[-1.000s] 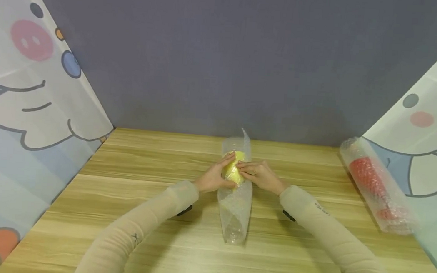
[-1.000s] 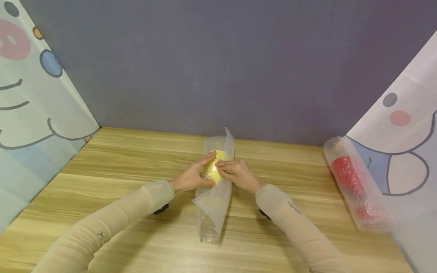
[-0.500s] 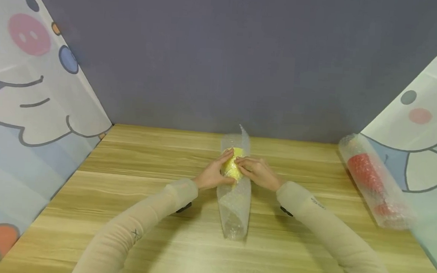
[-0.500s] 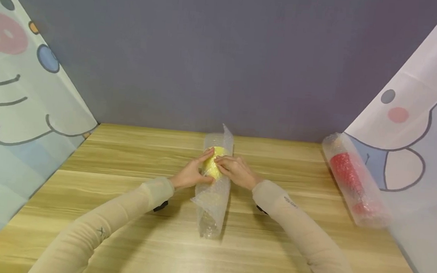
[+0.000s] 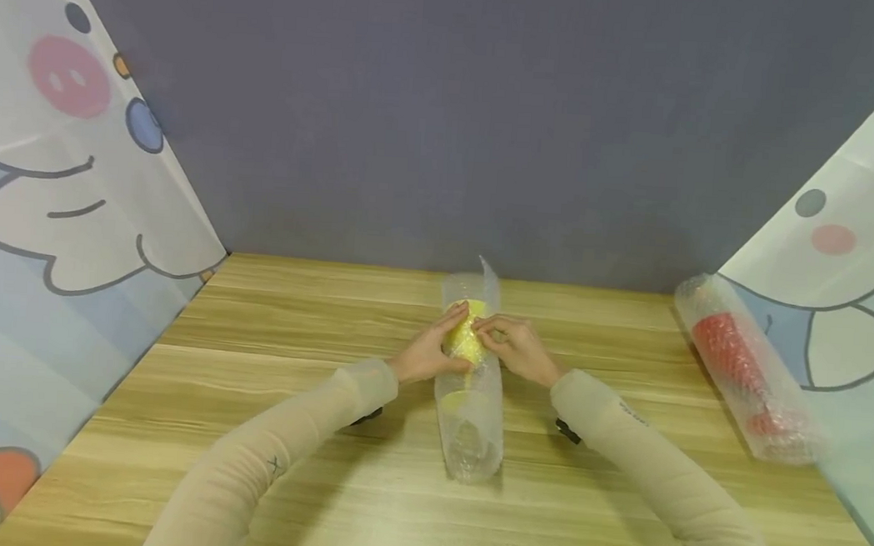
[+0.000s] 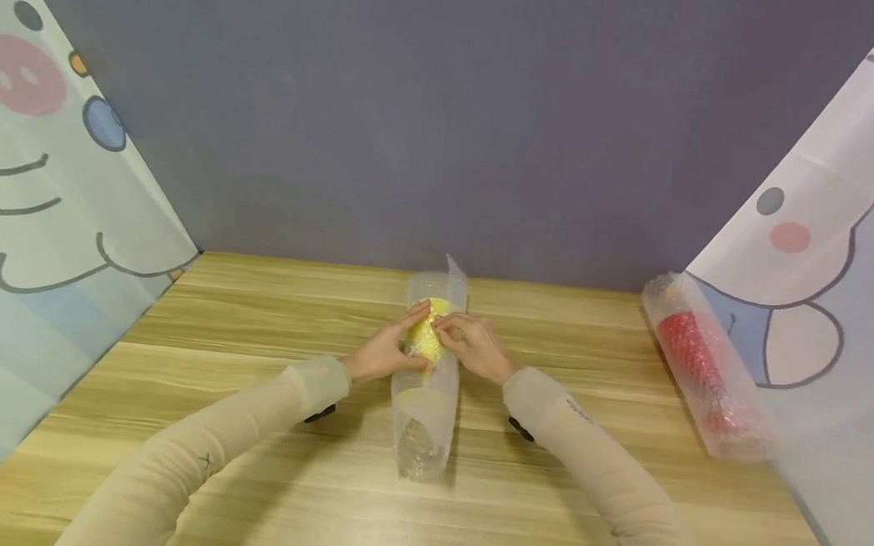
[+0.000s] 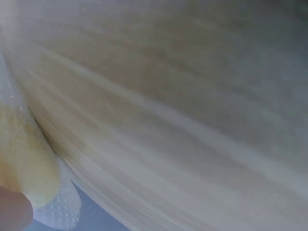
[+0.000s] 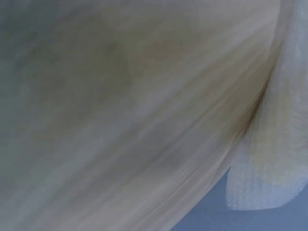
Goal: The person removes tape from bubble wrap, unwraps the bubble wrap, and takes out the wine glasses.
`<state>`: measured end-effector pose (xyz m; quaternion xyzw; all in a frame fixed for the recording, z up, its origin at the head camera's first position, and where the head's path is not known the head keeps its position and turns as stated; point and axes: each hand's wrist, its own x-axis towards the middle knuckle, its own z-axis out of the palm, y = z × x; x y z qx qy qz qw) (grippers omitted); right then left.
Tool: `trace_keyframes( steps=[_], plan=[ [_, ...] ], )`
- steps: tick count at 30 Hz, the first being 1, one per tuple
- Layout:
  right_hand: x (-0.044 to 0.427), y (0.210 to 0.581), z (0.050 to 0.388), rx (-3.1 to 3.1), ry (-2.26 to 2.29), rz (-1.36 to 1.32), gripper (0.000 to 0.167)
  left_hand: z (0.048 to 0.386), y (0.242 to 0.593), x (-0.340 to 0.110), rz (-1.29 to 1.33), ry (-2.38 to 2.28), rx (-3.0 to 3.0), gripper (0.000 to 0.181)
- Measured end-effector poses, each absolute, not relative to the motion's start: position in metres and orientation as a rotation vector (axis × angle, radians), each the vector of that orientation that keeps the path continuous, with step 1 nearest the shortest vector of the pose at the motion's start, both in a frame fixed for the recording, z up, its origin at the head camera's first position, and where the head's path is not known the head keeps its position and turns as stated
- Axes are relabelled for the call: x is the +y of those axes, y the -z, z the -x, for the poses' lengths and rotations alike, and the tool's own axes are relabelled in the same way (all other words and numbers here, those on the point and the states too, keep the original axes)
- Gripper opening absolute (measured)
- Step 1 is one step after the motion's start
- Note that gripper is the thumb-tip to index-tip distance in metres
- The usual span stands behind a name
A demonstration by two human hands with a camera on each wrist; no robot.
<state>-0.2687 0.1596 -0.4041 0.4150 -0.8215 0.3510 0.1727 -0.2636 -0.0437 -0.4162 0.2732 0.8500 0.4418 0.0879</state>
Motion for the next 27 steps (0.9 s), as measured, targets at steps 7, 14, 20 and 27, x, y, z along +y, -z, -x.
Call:
trace_keyframes(
  steps=[7, 14, 20, 27],
  plan=[
    [0.161, 0.397, 0.266, -2.445, -1.029, -1.177, 0.019, 0.262, 0.416, -0.045, -0.837, -1.279, 2.546, 0.095],
    [0.160, 0.392, 0.266, -2.566, -1.066, -1.103, 0.023, 0.262, 0.413, -0.044, -0.837, -1.271, 2.559, 0.096],
    [0.156, 0.391, 0.265, -2.532, -1.038, -1.134, 0.023, 0.264, 0.414, -0.045, -0.844, -1.263, 2.586, 0.096],
    [0.156, 0.393, 0.268, -2.443, -0.875, -1.245, 0.018, 0.263, 0.414, -0.044, -0.827, -1.268, 2.566, 0.097]
  ],
)
